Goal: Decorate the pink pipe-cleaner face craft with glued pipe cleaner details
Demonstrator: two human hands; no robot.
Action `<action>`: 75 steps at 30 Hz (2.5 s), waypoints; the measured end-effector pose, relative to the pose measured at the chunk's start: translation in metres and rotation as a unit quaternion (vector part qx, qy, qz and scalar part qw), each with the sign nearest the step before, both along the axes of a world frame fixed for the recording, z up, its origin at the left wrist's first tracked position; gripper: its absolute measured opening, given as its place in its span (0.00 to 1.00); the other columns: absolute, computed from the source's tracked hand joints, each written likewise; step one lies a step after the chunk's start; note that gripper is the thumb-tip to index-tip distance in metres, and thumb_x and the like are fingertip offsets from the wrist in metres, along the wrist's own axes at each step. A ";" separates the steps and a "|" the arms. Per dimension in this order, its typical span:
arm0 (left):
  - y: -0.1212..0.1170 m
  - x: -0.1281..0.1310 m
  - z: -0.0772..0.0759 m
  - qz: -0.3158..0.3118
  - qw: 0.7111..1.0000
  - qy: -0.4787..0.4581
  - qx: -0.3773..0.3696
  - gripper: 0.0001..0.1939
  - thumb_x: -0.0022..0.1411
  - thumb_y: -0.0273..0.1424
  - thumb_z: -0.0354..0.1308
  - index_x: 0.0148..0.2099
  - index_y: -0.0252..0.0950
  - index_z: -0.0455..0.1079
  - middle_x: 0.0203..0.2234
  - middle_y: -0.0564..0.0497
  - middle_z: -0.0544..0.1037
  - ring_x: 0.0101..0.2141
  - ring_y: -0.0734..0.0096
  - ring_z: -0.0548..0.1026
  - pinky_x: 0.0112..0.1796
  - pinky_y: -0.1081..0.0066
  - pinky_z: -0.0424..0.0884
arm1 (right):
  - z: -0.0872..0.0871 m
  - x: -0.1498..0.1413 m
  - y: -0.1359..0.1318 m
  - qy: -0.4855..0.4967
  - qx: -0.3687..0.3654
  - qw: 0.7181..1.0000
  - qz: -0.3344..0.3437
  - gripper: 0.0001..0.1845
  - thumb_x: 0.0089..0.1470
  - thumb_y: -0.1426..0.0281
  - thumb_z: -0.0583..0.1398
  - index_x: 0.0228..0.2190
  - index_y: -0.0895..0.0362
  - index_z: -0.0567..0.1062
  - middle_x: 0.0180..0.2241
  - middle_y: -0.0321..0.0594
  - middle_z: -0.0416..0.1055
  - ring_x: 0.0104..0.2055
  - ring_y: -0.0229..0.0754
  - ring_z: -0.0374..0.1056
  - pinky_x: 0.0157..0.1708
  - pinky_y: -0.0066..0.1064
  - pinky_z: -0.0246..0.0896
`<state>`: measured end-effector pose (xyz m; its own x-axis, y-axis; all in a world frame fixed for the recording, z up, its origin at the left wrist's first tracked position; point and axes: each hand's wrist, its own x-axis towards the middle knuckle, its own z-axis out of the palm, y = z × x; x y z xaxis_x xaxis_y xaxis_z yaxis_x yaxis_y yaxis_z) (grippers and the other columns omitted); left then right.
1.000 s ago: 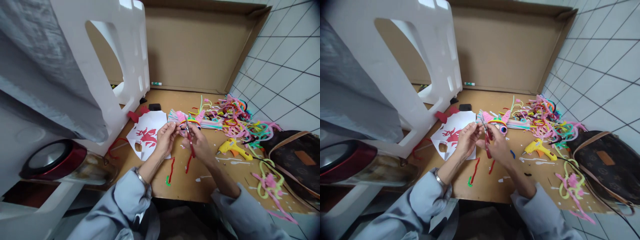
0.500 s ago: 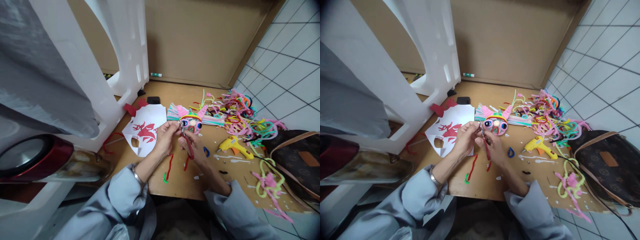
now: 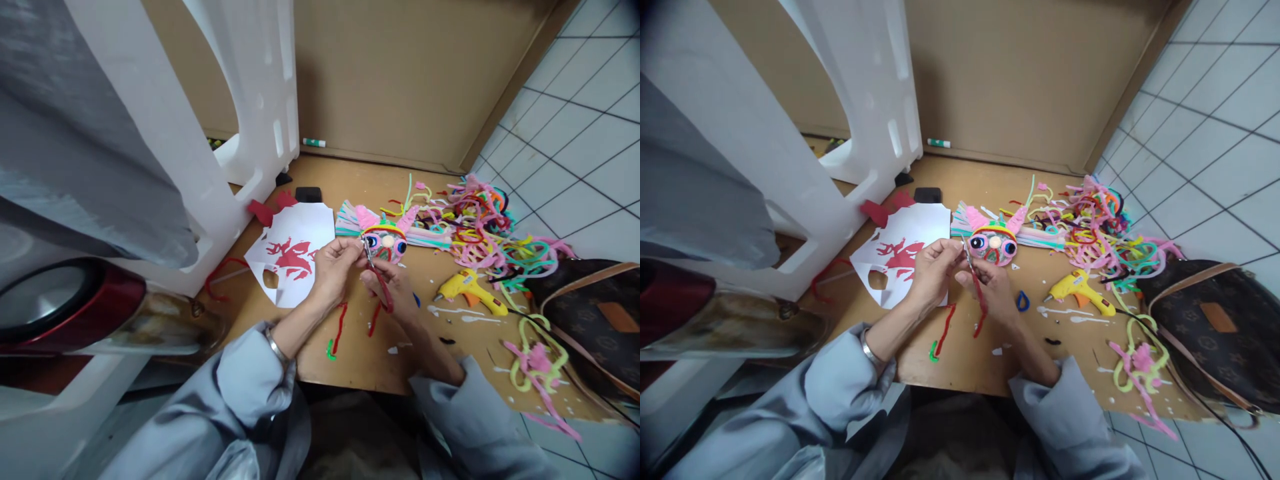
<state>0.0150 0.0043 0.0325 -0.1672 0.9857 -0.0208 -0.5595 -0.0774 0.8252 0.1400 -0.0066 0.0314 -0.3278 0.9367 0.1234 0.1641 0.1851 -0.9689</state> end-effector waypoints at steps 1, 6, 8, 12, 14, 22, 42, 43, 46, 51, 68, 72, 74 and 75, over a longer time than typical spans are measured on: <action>0.000 0.000 0.001 -0.002 1.000 0.001 0.003 0.16 0.44 0.37 0.72 0.25 0.33 0.69 0.19 0.56 0.72 0.22 0.81 0.69 0.28 0.77 0.67 | 0.000 0.001 0.000 0.004 -0.007 1.000 0.001 0.25 0.48 0.45 0.63 0.28 0.56 0.73 0.18 0.28 0.59 0.19 0.32 0.54 0.19 0.26 0.51; 0.001 -0.002 0.000 0.020 0.999 -0.007 0.026 0.16 0.45 0.38 0.72 0.26 0.33 0.71 0.20 0.55 0.74 0.24 0.80 0.70 0.29 0.77 0.68 | -0.008 0.003 0.001 0.037 -0.022 0.999 0.005 0.23 0.49 0.47 0.64 0.30 0.56 0.74 0.16 0.27 0.59 0.16 0.31 0.54 0.17 0.25 0.49; 0.002 -0.002 0.000 0.022 0.999 -0.014 0.026 0.17 0.45 0.40 0.73 0.27 0.34 0.72 0.23 0.54 0.76 0.26 0.78 0.72 0.31 0.76 0.69 | -0.011 0.003 0.001 0.046 -0.024 0.999 0.002 0.23 0.51 0.48 0.63 0.29 0.56 0.73 0.14 0.26 0.58 0.14 0.30 0.52 0.16 0.25 0.47; 0.000 -0.002 0.000 -0.017 0.999 -0.014 0.028 0.19 0.44 0.42 0.74 0.28 0.34 0.73 0.25 0.53 0.77 0.27 0.77 0.72 0.32 0.75 0.70 | -0.009 0.005 0.000 0.052 -0.032 0.998 0.002 0.25 0.52 0.44 0.61 0.29 0.55 0.71 0.14 0.26 0.60 0.14 0.31 0.53 0.17 0.26 0.47; -0.001 -0.002 0.001 -0.049 0.998 -0.005 0.034 0.18 0.45 0.42 0.74 0.28 0.34 0.73 0.24 0.53 0.76 0.25 0.79 0.70 0.31 0.75 0.69 | -0.007 0.006 0.000 0.051 -0.024 0.998 0.032 0.28 0.53 0.42 0.59 0.26 0.55 0.69 0.16 0.29 0.62 0.17 0.32 0.54 0.19 0.27 0.49; -0.006 -0.003 -0.001 -0.095 0.994 0.051 0.027 0.17 0.44 0.42 0.74 0.28 0.34 0.76 0.16 0.56 0.71 0.17 0.81 0.63 0.22 0.76 0.60 | -0.012 0.009 0.001 0.155 -0.068 0.976 0.135 0.30 0.59 0.42 0.53 0.24 0.56 0.68 0.19 0.34 0.64 0.22 0.36 0.58 0.24 0.30 0.50; 0.009 -0.026 0.010 -0.010 1.000 0.001 0.030 0.13 0.43 0.35 0.73 0.27 0.34 0.74 0.40 0.47 0.83 0.33 0.73 0.79 0.39 0.71 0.72 | -0.003 0.017 0.002 0.022 -0.022 0.999 0.033 0.30 0.48 0.42 0.64 0.36 0.56 0.74 0.23 0.30 0.59 0.23 0.33 0.57 0.24 0.28 0.53; 0.008 -0.024 0.009 -0.016 1.000 0.005 0.024 0.13 0.43 0.35 0.73 0.27 0.34 0.74 0.38 0.47 0.83 0.32 0.74 0.78 0.39 0.72 0.72 | -0.003 0.017 0.002 0.016 -0.019 0.999 0.028 0.30 0.47 0.42 0.64 0.35 0.56 0.74 0.22 0.29 0.59 0.23 0.33 0.57 0.24 0.28 0.52; 0.007 -0.018 0.005 -0.027 1.000 0.002 0.013 0.13 0.42 0.35 0.73 0.26 0.33 0.74 0.34 0.48 0.83 0.29 0.77 0.76 0.36 0.74 0.72 | -0.004 0.015 0.002 -0.002 -0.010 1.000 0.017 0.29 0.48 0.43 0.64 0.34 0.56 0.74 0.21 0.28 0.57 0.21 0.32 0.54 0.22 0.27 0.48; 0.005 -0.010 0.001 -0.060 0.998 -0.018 -0.006 0.16 0.41 0.36 0.74 0.27 0.32 0.73 0.24 0.52 0.77 0.25 0.78 0.73 0.30 0.73 0.71 | -0.005 0.010 0.001 -0.004 -0.001 1.000 0.016 0.26 0.48 0.45 0.64 0.32 0.56 0.74 0.18 0.27 0.57 0.20 0.32 0.52 0.21 0.27 0.48; 0.003 -0.001 -0.002 -0.051 0.998 -0.039 -0.024 0.13 0.43 0.33 0.70 0.24 0.32 0.70 0.18 0.54 0.72 0.22 0.80 0.68 0.26 0.75 0.67 | -0.009 0.007 0.000 -0.008 -0.015 1.000 -0.008 0.24 0.50 0.47 0.64 0.29 0.55 0.72 0.16 0.28 0.58 0.17 0.32 0.52 0.17 0.27 0.45; 0.003 -0.001 -0.004 -0.043 0.998 -0.033 -0.024 0.12 0.44 0.32 0.70 0.23 0.33 0.70 0.18 0.55 0.72 0.22 0.80 0.68 0.26 0.75 0.66 | -0.008 0.007 0.000 -0.003 -0.011 1.000 -0.005 0.22 0.49 0.48 0.65 0.28 0.55 0.71 0.16 0.27 0.58 0.17 0.32 0.51 0.18 0.27 0.45; 0.003 0.000 -0.005 -0.038 0.999 -0.026 -0.026 0.12 0.44 0.32 0.69 0.23 0.33 0.70 0.18 0.54 0.72 0.21 0.80 0.68 0.26 0.75 0.66 | -0.009 0.007 0.001 -0.007 -0.003 1.000 -0.001 0.22 0.50 0.49 0.65 0.26 0.55 0.71 0.16 0.28 0.57 0.18 0.32 0.51 0.18 0.27 0.44; 0.003 0.000 -0.005 -0.036 0.999 -0.023 -0.027 0.12 0.44 0.32 0.69 0.23 0.33 0.69 0.18 0.54 0.72 0.21 0.80 0.68 0.26 0.75 0.66 | -0.010 0.007 0.001 -0.009 0.001 1.000 0.001 0.22 0.51 0.48 0.64 0.26 0.55 0.71 0.16 0.28 0.57 0.18 0.32 0.51 0.18 0.27 0.44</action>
